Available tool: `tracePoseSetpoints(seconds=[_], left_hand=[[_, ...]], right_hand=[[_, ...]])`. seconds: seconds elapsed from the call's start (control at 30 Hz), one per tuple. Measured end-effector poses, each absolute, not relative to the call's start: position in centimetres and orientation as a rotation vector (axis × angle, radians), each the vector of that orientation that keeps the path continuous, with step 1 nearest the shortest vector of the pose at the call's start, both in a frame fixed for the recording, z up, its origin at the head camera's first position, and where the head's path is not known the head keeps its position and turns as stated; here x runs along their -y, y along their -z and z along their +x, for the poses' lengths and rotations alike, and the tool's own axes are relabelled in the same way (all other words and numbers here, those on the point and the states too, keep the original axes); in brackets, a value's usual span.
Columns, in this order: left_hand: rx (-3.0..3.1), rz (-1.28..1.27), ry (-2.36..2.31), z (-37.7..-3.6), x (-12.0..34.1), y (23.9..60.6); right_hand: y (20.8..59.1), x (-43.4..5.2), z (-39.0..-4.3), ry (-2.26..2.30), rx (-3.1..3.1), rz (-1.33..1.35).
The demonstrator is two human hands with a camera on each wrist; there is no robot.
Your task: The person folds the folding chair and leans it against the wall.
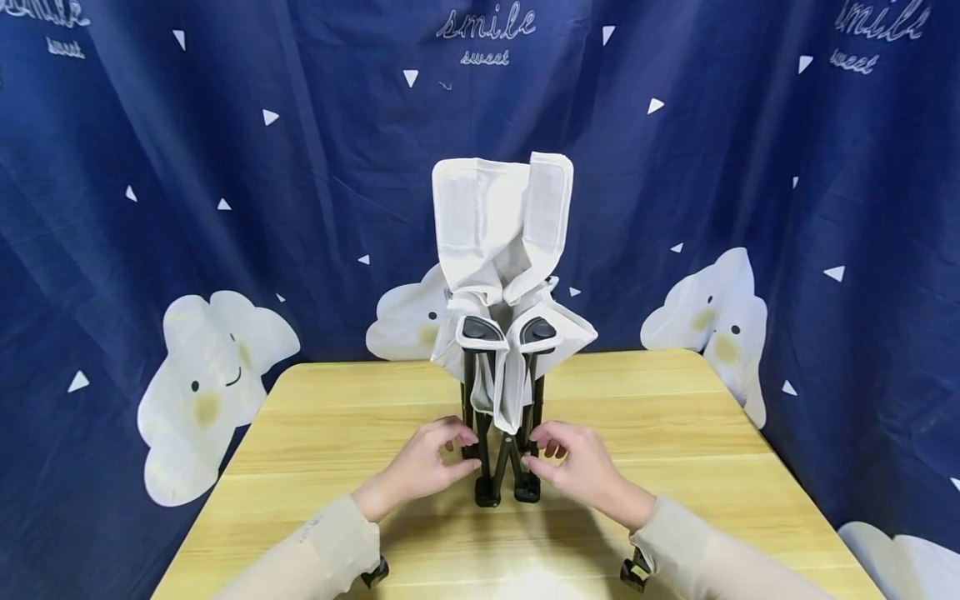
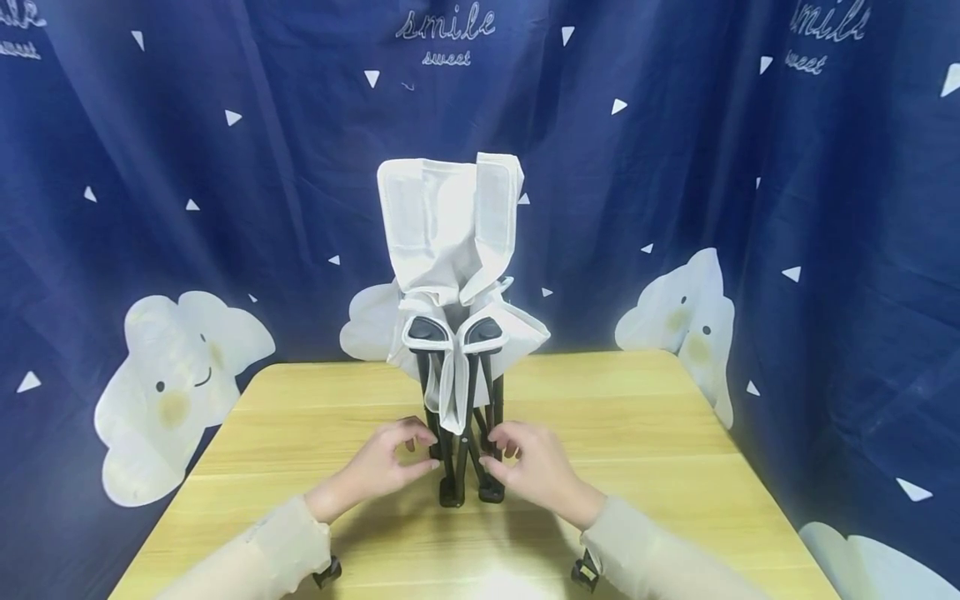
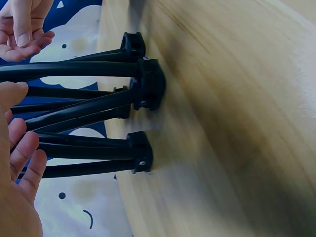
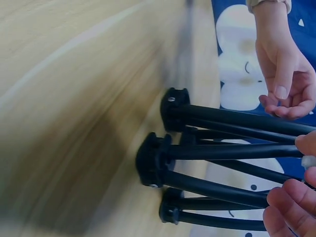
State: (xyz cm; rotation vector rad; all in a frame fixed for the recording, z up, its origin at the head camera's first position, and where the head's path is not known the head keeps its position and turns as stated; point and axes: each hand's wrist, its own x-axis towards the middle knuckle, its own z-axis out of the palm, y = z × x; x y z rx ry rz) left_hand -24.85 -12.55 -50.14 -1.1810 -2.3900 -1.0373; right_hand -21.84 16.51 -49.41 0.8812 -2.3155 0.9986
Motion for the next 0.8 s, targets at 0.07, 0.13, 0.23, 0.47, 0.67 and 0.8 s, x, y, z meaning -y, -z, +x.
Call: tracePoseSetpoints(seconds=[0.07, 0.13, 0.23, 0.47, 0.67, 0.8], left_hand=[[2.419, -1.175, 1.038, -24.8, 12.5, 50.3], [2.461, -1.164, 1.046, -24.8, 12.6, 50.5], [2.528, -1.131, 1.058, -24.9, 12.5, 50.9], [2.639, -0.954, 1.081, -24.6, 12.2, 51.3], [2.696, -0.881, 1.073, -24.2, 12.1, 51.5], [2.730, -0.857, 1.086, -24.2, 12.0, 52.1]], right_hand=[[49.7, -16.5, -21.8, -1.011, 2.328, 0.883], [49.9, -16.5, -21.8, -1.029, 2.344, 0.878], [50.2, -16.5, -21.8, -1.062, 2.385, 0.850], [51.1, -16.6, -21.8, -1.112, 2.488, 0.704], [51.8, -16.6, -21.6, -1.118, 2.547, 0.619], [52.1, -16.7, -21.5, -1.127, 2.590, 0.566]])
